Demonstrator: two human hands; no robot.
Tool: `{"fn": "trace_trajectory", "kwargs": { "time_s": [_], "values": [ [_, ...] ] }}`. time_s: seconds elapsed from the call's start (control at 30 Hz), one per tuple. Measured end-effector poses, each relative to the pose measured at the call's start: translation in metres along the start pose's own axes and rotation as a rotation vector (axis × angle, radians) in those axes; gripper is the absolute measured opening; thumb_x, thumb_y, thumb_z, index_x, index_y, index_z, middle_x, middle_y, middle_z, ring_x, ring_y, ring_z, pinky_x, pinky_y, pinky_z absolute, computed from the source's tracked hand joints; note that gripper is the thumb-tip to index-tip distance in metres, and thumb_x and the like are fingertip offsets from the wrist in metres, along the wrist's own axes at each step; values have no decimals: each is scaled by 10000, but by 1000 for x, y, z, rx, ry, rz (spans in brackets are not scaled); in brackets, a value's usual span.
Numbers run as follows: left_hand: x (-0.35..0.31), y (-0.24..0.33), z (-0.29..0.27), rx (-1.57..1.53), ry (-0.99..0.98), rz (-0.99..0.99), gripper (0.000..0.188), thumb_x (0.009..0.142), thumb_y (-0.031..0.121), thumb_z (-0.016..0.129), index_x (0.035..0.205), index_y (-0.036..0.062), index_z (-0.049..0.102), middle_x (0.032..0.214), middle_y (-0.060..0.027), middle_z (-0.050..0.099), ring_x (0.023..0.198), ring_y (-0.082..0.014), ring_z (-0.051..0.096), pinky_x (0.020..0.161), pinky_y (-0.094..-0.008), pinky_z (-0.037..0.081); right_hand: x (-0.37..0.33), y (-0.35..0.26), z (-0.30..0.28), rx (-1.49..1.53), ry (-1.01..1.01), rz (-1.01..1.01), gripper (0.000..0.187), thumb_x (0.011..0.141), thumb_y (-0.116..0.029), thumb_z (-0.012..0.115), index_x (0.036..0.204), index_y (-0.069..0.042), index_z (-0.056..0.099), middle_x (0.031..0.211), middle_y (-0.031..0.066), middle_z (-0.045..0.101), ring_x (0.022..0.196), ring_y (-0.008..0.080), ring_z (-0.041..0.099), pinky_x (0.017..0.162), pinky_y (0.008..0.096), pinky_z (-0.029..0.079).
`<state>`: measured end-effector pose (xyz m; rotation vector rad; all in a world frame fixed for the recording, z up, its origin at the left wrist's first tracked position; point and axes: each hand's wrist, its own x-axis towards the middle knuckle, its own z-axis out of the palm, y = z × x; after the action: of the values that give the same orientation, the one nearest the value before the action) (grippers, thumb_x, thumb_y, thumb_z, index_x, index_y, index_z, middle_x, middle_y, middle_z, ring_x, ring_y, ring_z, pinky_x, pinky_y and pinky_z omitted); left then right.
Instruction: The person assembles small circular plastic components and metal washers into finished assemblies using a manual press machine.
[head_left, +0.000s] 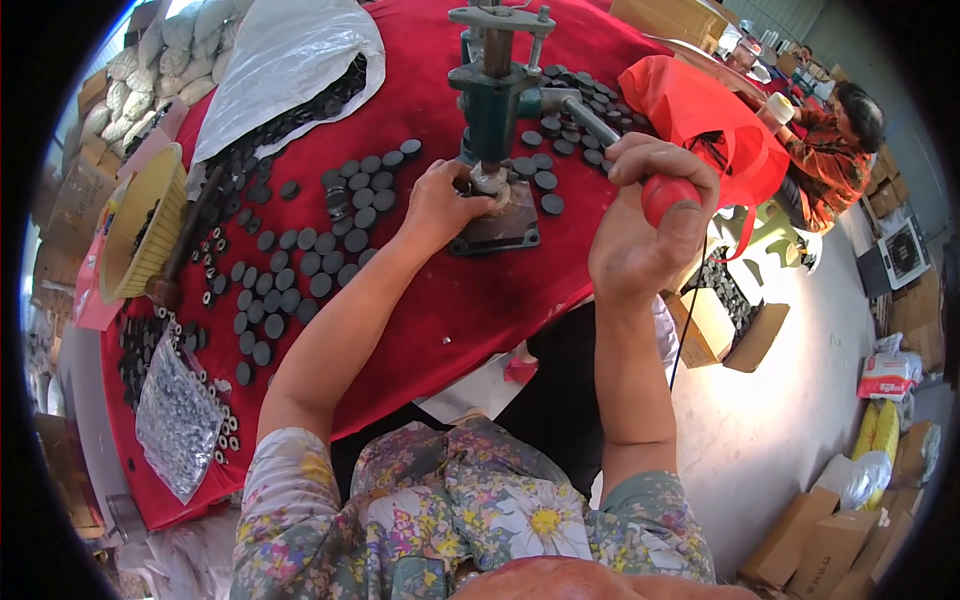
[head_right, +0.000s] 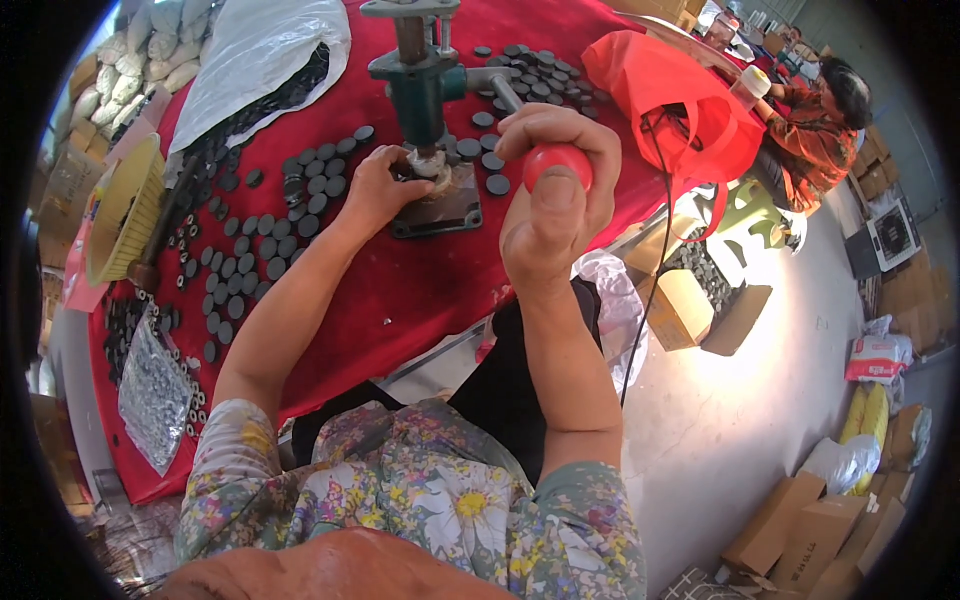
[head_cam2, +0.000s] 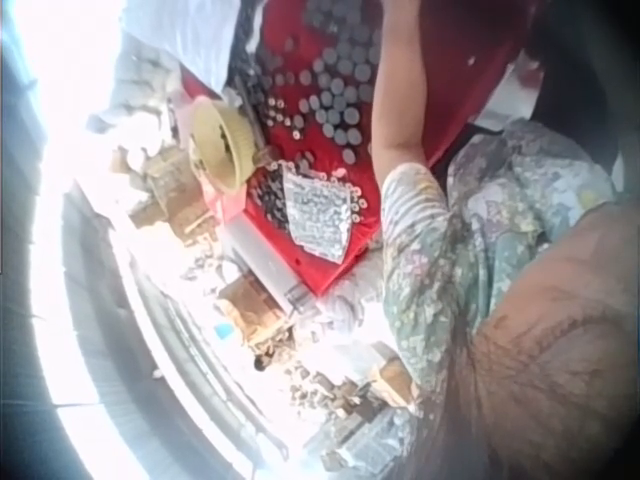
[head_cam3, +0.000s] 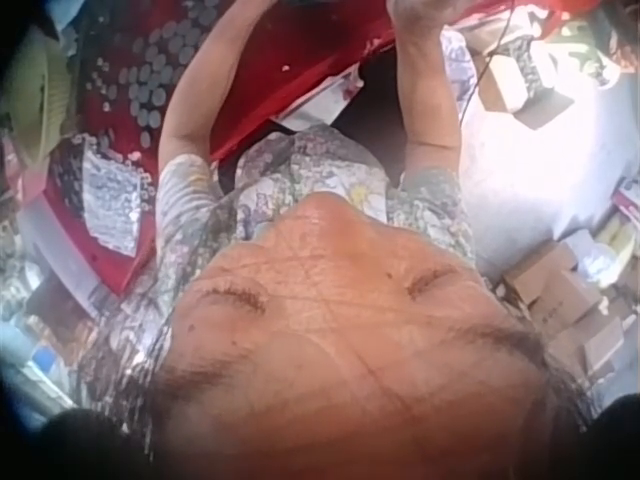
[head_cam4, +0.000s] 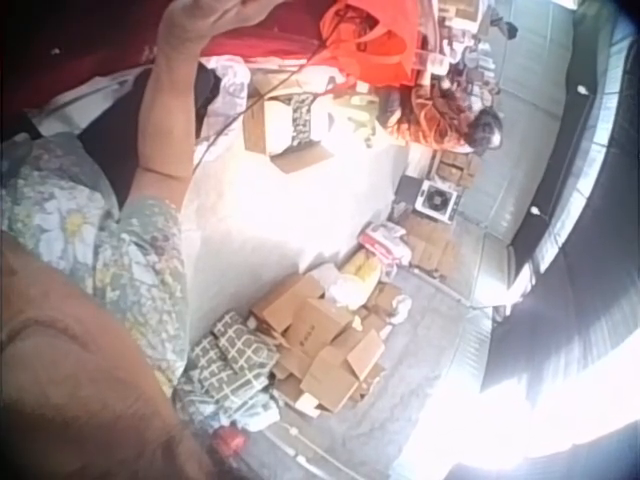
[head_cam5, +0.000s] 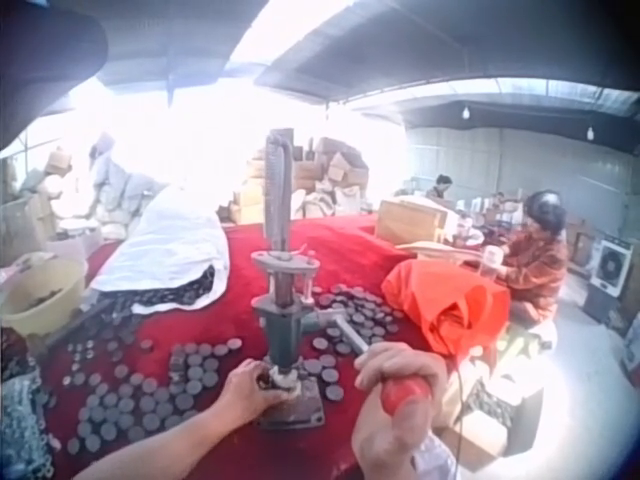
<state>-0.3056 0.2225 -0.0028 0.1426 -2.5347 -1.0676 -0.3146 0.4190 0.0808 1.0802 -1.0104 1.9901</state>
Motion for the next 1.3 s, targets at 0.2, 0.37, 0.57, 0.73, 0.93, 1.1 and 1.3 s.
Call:
{"fn": "trace_trajectory", "kwargs": {
  "time_s": [0.2, 0.37, 0.57, 0.73, 0.93, 1.1, 1.3],
  "values": [
    [4, -2, 6, -9, 20, -73, 492, 606, 275, 832, 973, 5, 647, 966, -132, 615, 912, -285, 614, 811, -378, 477, 0, -1, 1, 23, 3, 18, 413, 918, -379, 503, 1007, 23, 468, 789, 155, 574, 781, 231, 546, 796, 382, 467],
    [1, 1, 4, 18, 22, -53, 526, 614, 277, 832, 1021, 4, 641, 1001, -134, 611, 920, -283, 614, 826, -381, 477, -2, -7, 1, 22, 11, 73, 418, 915, -387, 505, 1006, 19, 468, 804, 166, 574, 821, 250, 554, 840, 401, 451],
    [-11, -8, -34, -39, 17, -39, 568, 653, 149, 829, 1152, -8, 609, 973, -75, 591, 760, -104, 534, 700, -256, 469, -70, -4, -29, -112, -29, 49, 371, 920, -396, 483, 970, -28, 475, 848, 176, 568, 945, 324, 545, 958, 501, 372],
    [-7, -23, -70, 3, 85, -28, 551, 650, 139, 817, 1143, -8, 621, 1001, -136, 609, 870, -223, 609, 770, -333, 500, -54, -4, -27, -106, -48, 79, 302, 902, -325, 463, 965, -31, 472, 885, 202, 583, 997, 333, 546, 1017, 532, 334],
    [-22, -28, -67, -12, -4, -81, 452, 676, 140, 795, 1071, -26, 650, 1016, -148, 623, 865, -238, 633, 784, -342, 505, -13, -12, -1, -45, 41, 109, 298, 921, -252, 435, 993, 34, 482, 835, 175, 587, 895, 268, 557, 917, 407, 414],
    [-26, -14, -57, -24, -43, -45, 405, 691, 150, 784, 1041, -11, 660, 981, -127, 616, 844, -245, 628, 774, -343, 502, 44, -12, 11, -128, -2, 164, 256, 939, -214, 419, 964, 24, 510, 823, 140, 551, 794, 223, 535, 829, 396, 443],
    [-21, -10, -43, 14, -98, -20, 389, 684, 178, 785, 1018, 16, 670, 930, -117, 586, 830, -271, 612, 764, -370, 490, 153, 56, 52, 427, -19, 537, 243, 925, -274, 545, 750, -106, 526, 643, 13, 479, 539, 123, 458, 494, 247, 376]
  ]
}}
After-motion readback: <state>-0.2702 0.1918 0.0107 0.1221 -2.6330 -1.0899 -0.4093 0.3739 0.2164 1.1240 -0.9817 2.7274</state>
